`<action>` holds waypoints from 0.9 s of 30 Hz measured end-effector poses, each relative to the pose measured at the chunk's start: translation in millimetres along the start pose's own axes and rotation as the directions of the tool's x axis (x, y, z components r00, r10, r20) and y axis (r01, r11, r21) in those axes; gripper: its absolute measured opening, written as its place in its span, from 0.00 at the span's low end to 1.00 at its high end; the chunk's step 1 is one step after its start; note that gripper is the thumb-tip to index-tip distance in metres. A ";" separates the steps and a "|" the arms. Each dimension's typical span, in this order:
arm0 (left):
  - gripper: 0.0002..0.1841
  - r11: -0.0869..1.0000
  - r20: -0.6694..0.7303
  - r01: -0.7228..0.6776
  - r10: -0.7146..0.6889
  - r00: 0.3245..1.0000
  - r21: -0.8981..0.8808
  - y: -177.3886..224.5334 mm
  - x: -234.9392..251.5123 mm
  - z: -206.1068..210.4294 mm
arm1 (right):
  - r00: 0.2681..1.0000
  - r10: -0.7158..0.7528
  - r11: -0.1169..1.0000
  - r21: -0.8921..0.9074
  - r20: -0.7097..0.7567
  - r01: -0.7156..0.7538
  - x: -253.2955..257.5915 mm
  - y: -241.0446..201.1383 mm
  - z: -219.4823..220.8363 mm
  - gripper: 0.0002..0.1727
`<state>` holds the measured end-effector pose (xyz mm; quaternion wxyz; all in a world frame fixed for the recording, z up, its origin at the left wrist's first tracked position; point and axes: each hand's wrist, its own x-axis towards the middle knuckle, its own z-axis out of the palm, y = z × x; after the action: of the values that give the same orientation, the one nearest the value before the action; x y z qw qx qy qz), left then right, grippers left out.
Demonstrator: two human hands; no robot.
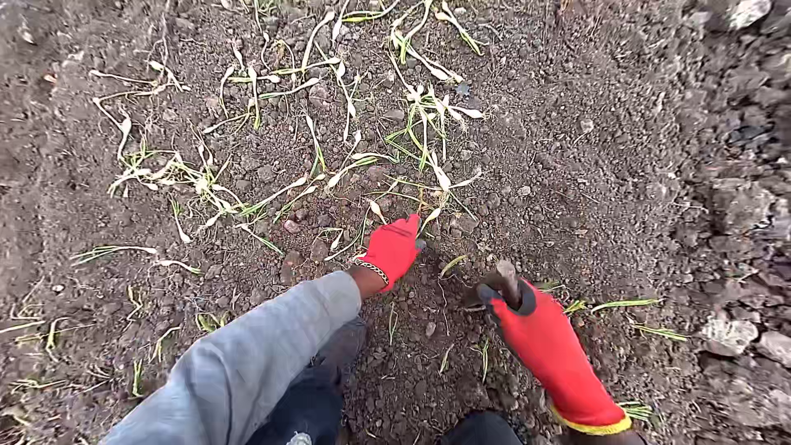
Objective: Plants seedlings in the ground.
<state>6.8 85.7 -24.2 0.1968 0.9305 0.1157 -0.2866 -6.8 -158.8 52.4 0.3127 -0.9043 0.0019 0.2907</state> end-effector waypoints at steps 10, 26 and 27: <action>0.09 0.995 -0.370 -0.022 -0.014 0.929 -0.093 -86.1 -77.3 -93.9 | 0.903 -0.410 0.887 0.175 -0.126 0.427 28.1 -133.3 -2.1 0.14; 0.20 0.975 0.113 0.168 -0.185 0.976 0.142 -82.6 -41.0 -15.5 | 0.984 -0.155 0.986 -0.044 0.087 0.160 7.3 -55.9 31.1 0.22; 0.18 0.979 0.167 0.132 -0.158 0.973 0.157 -80.0 -41.8 -10.9 | 0.972 -0.235 0.972 -0.016 0.028 0.235 4.7 -76.9 12.8 0.20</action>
<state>-48.0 157.8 -15.7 0.1166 0.9018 0.1443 -0.3903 4.6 -88.9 85.1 0.3361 -0.8974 -0.1119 0.2631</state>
